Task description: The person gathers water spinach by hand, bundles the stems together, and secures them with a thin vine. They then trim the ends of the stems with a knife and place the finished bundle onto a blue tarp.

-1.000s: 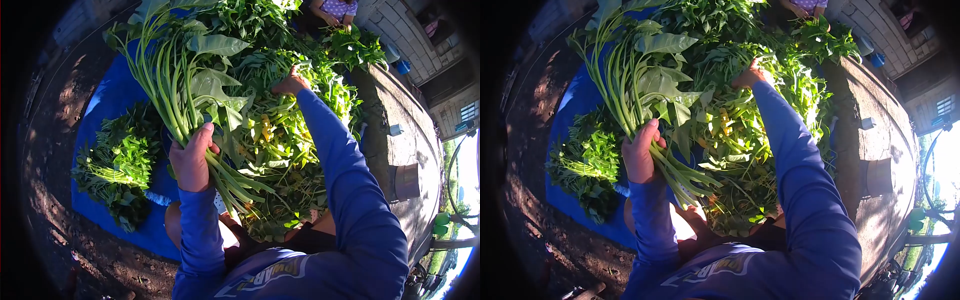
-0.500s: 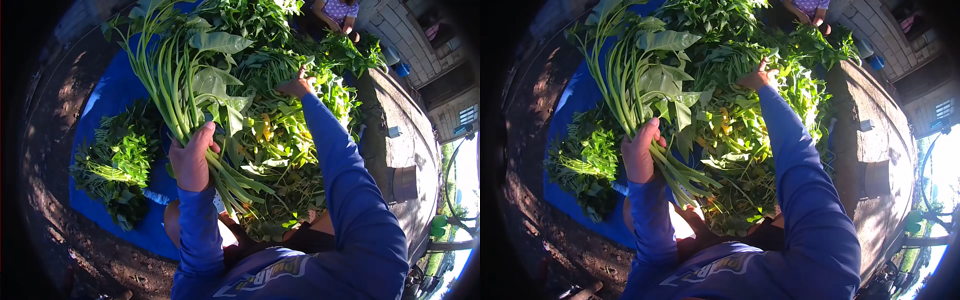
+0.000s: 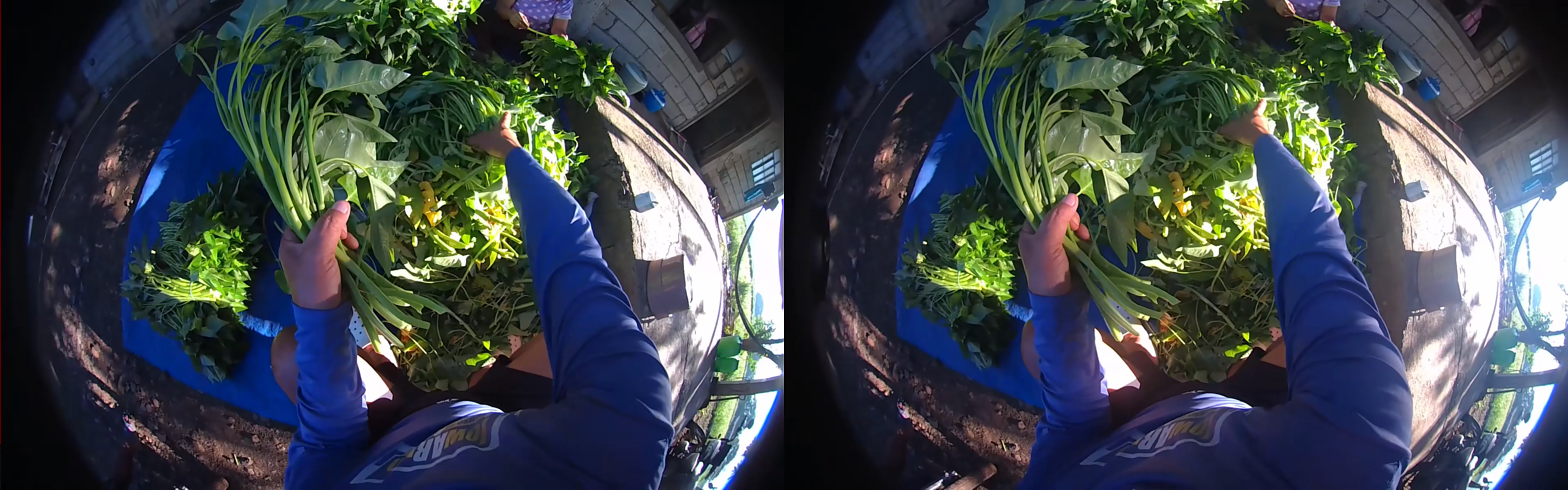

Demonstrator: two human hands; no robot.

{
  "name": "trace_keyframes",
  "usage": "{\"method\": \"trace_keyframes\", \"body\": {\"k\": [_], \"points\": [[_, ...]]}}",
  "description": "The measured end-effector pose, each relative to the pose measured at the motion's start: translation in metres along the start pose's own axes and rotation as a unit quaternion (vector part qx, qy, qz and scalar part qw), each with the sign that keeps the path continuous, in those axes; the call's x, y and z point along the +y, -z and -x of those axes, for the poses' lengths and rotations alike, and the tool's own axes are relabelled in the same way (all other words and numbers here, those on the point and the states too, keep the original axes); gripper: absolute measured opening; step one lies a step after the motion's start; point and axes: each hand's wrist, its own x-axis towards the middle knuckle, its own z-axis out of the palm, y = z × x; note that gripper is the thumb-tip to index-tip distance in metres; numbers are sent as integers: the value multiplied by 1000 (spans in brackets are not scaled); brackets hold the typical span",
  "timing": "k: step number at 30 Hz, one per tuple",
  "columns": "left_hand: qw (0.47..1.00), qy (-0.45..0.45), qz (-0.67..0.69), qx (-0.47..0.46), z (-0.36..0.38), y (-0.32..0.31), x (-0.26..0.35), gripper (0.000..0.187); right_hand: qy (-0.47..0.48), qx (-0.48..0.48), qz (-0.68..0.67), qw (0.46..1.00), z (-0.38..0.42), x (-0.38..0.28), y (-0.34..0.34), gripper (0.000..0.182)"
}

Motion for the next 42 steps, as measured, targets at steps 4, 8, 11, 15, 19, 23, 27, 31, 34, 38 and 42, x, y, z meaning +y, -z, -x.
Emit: {"method": "trace_keyframes", "body": {"k": [4,8,11,15,19,23,27,31,34,38,42], "points": [[1000,18,-19,-1,5,-2,7,20,-131,145,-222,955,17,8,-31,69],[999,2,-33,-11,4,-15,-1,21,-129,168,-247,946,-13,11,-55,119],[999,24,-28,-28,8,-26,-2,21,-227,160,-253,927,25,-25,-17,143],[999,-5,-26,-41,11,-32,-4,21,-154,140,-285,936,7,15,-1,125],[999,23,9,-41,10,-30,-3,25,-97,188,-383,899,46,33,58,90],[999,34,17,-34,13,-38,0,25,-35,200,-396,895,95,60,117,92],[998,20,25,-55,14,-34,0,25,-3,312,-297,902,178,62,137,103],[998,19,24,-63,18,-31,-4,21,-23,363,-234,902,258,36,93,124],[997,10,13,-82,20,-32,-9,21,-84,403,-156,898,293,-21,6,124],[995,44,14,-92,29,-30,-15,21,-101,321,-242,910,285,-91,-159,135],[993,43,-14,-113,36,-27,-11,22,-37,308,-400,862,282,-86,-200,130]]}}
